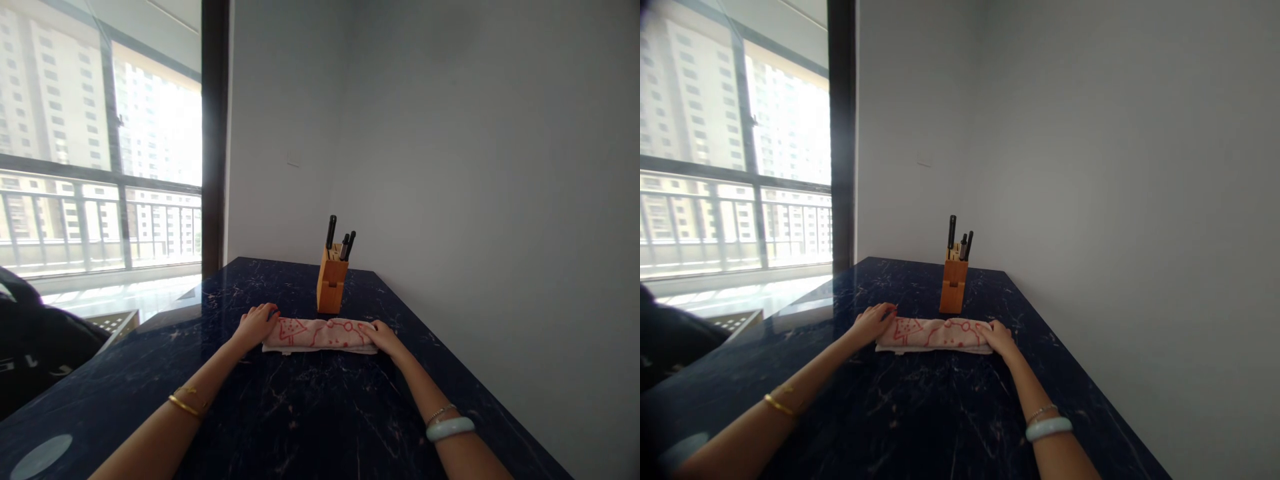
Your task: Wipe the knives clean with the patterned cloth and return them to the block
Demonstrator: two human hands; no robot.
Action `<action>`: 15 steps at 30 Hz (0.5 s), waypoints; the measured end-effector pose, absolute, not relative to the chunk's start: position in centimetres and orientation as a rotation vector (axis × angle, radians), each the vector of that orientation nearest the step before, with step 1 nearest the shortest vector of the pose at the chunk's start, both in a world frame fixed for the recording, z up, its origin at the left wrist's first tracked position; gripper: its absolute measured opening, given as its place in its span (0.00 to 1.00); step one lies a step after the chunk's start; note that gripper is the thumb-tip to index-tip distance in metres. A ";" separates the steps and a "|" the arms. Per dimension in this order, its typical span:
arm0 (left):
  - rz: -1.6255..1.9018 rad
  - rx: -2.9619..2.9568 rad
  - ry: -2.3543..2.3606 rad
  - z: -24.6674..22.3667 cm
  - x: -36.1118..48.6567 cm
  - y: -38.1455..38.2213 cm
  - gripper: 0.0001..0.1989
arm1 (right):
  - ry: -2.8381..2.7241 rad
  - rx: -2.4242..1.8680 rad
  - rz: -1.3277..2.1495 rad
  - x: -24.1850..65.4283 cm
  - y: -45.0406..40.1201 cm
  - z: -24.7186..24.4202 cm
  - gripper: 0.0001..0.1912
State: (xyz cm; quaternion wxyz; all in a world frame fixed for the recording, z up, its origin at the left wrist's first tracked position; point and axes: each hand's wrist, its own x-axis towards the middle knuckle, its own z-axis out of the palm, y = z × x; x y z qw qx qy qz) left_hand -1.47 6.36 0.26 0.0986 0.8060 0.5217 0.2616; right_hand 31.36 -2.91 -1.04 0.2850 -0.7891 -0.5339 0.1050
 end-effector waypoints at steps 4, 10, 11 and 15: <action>0.683 2.346 1.574 -1.0 -1.8 7.4 0.16 | -1.406 -1.970 0.341 31.4 -3.1 -1.1 0.16; 0.700 2.320 1.555 -1.2 -1.6 8.0 0.12 | -1.342 -1.873 0.402 30.8 -3.7 -0.2 0.20; 0.709 2.315 1.543 -1.2 -1.6 8.1 0.11 | -1.323 -1.865 0.404 30.8 -3.8 -0.1 0.21; 0.759 2.279 1.472 -1.2 -1.5 8.1 0.08 | -1.313 -1.815 0.440 30.9 -3.9 0.0 0.20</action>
